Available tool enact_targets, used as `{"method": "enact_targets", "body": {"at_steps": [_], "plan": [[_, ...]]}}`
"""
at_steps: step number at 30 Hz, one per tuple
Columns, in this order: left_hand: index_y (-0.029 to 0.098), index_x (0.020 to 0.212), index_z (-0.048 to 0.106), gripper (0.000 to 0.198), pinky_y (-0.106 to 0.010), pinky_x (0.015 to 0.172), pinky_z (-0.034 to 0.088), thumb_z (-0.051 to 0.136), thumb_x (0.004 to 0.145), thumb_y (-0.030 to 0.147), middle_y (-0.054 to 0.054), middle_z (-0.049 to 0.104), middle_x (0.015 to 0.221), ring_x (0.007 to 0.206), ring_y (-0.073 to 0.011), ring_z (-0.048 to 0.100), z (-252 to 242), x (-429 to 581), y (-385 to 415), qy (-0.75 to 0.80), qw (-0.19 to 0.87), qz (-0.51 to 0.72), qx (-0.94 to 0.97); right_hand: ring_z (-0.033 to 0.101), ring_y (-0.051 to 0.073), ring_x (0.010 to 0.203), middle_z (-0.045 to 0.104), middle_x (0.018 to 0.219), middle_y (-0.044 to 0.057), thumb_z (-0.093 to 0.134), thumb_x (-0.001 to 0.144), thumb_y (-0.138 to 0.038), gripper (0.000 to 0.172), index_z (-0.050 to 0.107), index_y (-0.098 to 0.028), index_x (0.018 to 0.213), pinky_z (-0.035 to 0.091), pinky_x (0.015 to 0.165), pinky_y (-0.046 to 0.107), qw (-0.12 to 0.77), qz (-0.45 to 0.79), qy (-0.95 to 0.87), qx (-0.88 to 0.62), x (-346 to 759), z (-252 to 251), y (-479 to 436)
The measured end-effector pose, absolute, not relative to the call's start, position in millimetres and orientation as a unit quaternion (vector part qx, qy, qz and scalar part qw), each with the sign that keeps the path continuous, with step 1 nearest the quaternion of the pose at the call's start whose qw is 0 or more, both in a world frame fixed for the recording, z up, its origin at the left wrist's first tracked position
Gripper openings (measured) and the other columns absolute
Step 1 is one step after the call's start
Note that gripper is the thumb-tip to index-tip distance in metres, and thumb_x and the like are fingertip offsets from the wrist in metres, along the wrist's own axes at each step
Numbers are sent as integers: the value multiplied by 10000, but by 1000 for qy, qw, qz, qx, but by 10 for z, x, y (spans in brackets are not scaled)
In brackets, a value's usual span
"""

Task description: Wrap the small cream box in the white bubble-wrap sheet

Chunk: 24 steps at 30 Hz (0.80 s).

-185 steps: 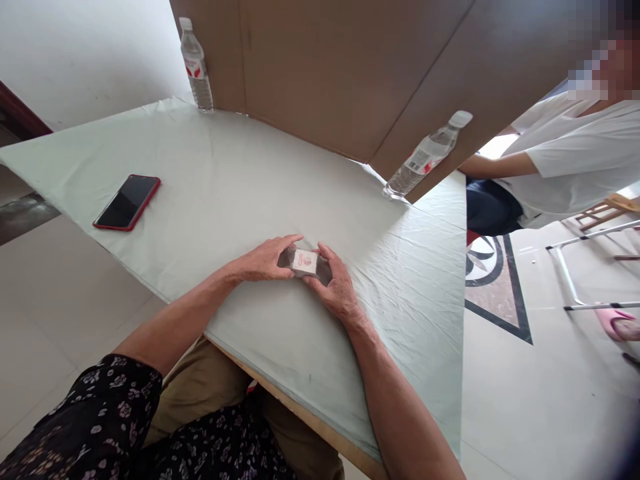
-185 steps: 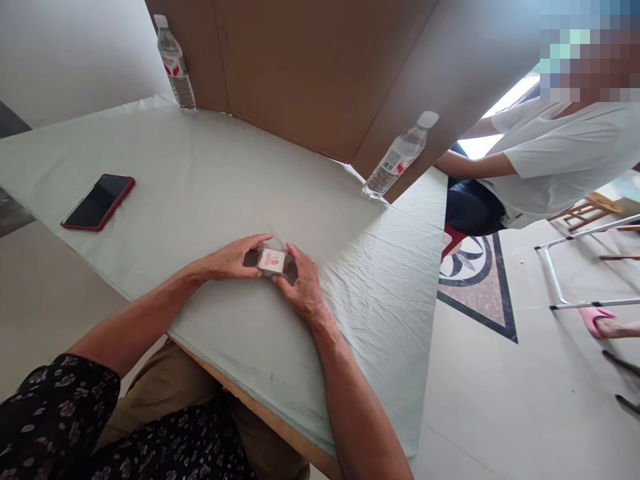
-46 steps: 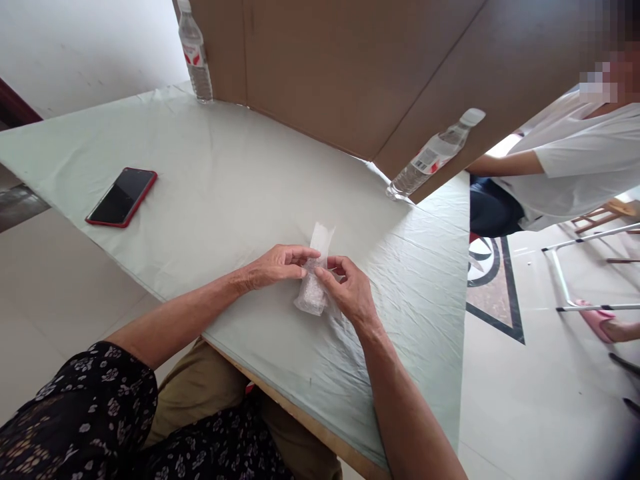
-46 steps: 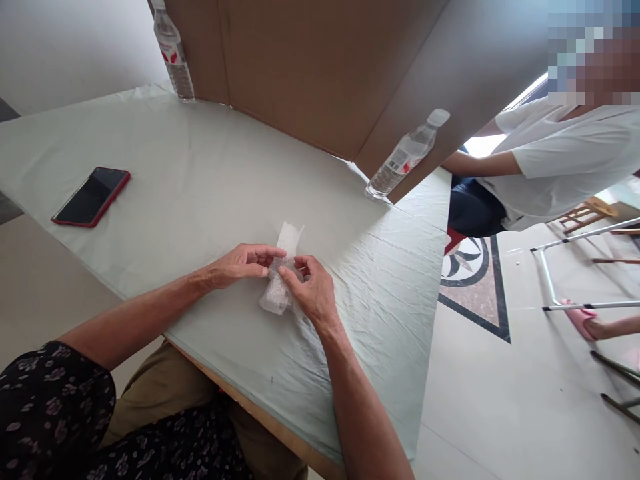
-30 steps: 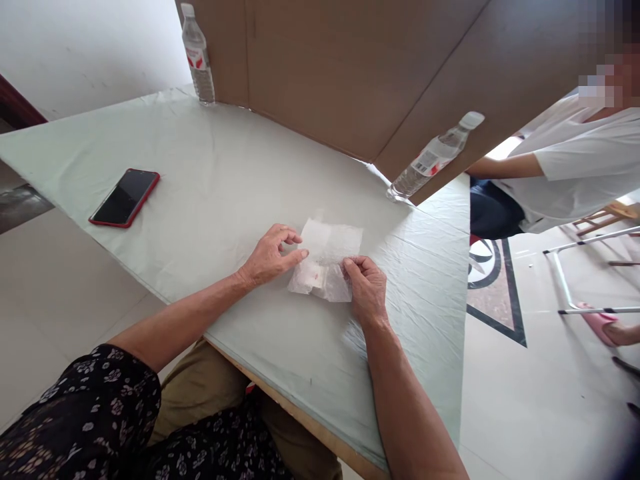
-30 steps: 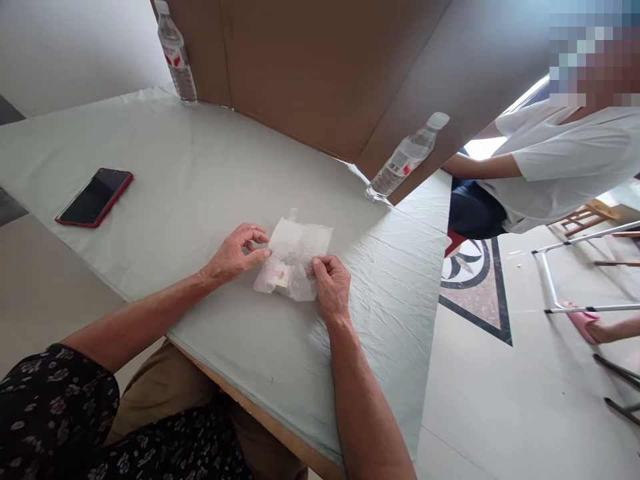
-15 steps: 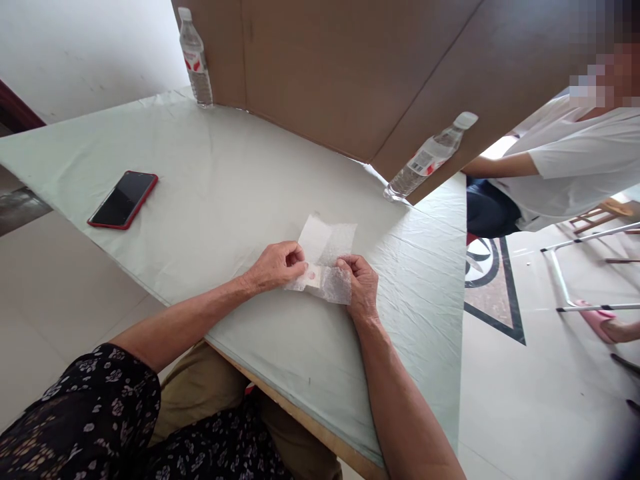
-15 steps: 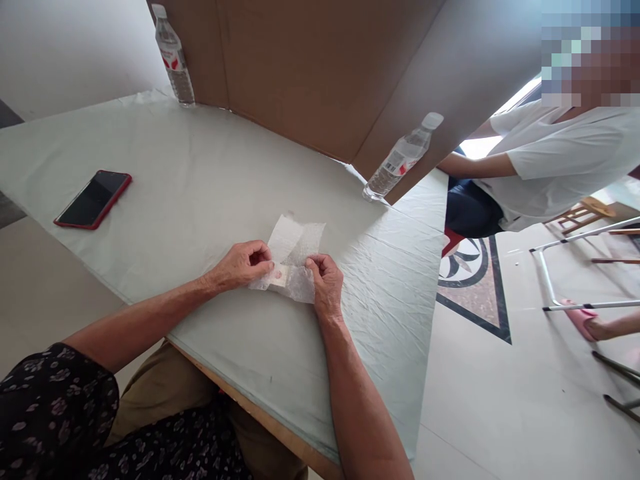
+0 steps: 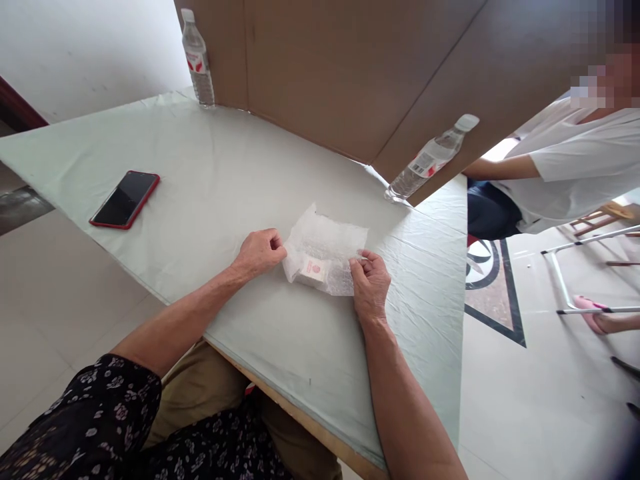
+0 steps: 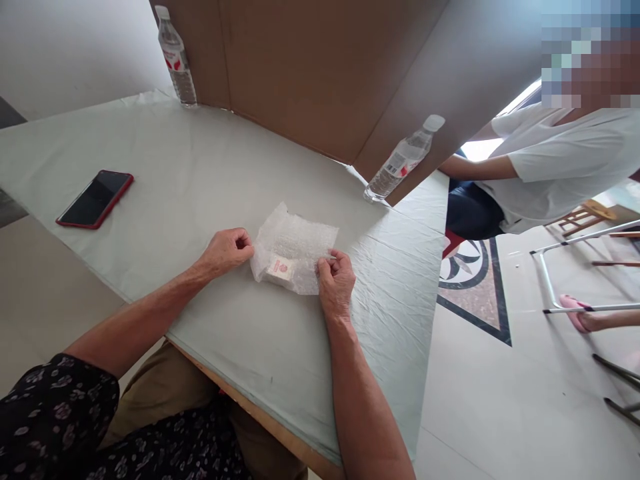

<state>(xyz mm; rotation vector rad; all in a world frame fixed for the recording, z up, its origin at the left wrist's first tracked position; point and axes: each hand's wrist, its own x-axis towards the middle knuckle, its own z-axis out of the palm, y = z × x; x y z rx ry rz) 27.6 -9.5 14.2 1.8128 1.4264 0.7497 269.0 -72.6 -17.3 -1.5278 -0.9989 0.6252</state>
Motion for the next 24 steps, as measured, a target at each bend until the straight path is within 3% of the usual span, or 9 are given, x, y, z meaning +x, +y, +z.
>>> {"method": "enact_targets", "body": {"at_steps": [5,9,12,15,19,24], "plan": [[198,724,574,37,-272,579,393,555,711,226,5,616,686,616,-132,507,131,270,-89,548,320,306,710,527,136,544,567,595,-77,627,736,-390,347,542,-206,1018,412,583,293,566,269,-432,-649,2681,-168,-727],[192,1009,620,255,-359,846,497,555,772,257,-85,699,1030,968,-220,625,163,295,-164,434,245,410,764,502,132,555,565,627,-70,637,734,-421,376,556,-206,1031,399,577,285,563,273,-437,-646,2701,-235,-714],[178,1211,600,390,-442,1071,407,546,843,297,-143,672,1245,1235,-284,567,166,338,-236,281,215,411,840,515,137,591,590,670,-54,648,730,-433,396,565,-208,1046,405,588,281,554,275,-446,-647,2728,-310,-699],[165,1381,515,504,-460,1131,324,504,924,378,-172,610,1380,1293,-297,541,140,374,-266,242,219,347,879,531,139,619,614,702,-42,652,733,-431,398,566,-209,1052,418,602,277,550,272,-453,-647,2739,-339,-694],[133,1448,459,577,-472,1101,310,378,990,475,-177,659,1293,1128,-279,624,136,339,-223,362,239,247,866,517,132,581,585,655,-57,636,744,-425,377,567,-209,1045,413,583,277,553,256,-452,-651,2726,-284,-703],[156,1303,613,541,-422,1030,395,401,966,521,-89,727,984,975,-244,647,172,248,-150,436,275,255,818,534,135,583,603,672,-43,616,758,-386,351,572,-200,1052,423,584,283,553,243,-452,-657,2744,-241,-702]]}}
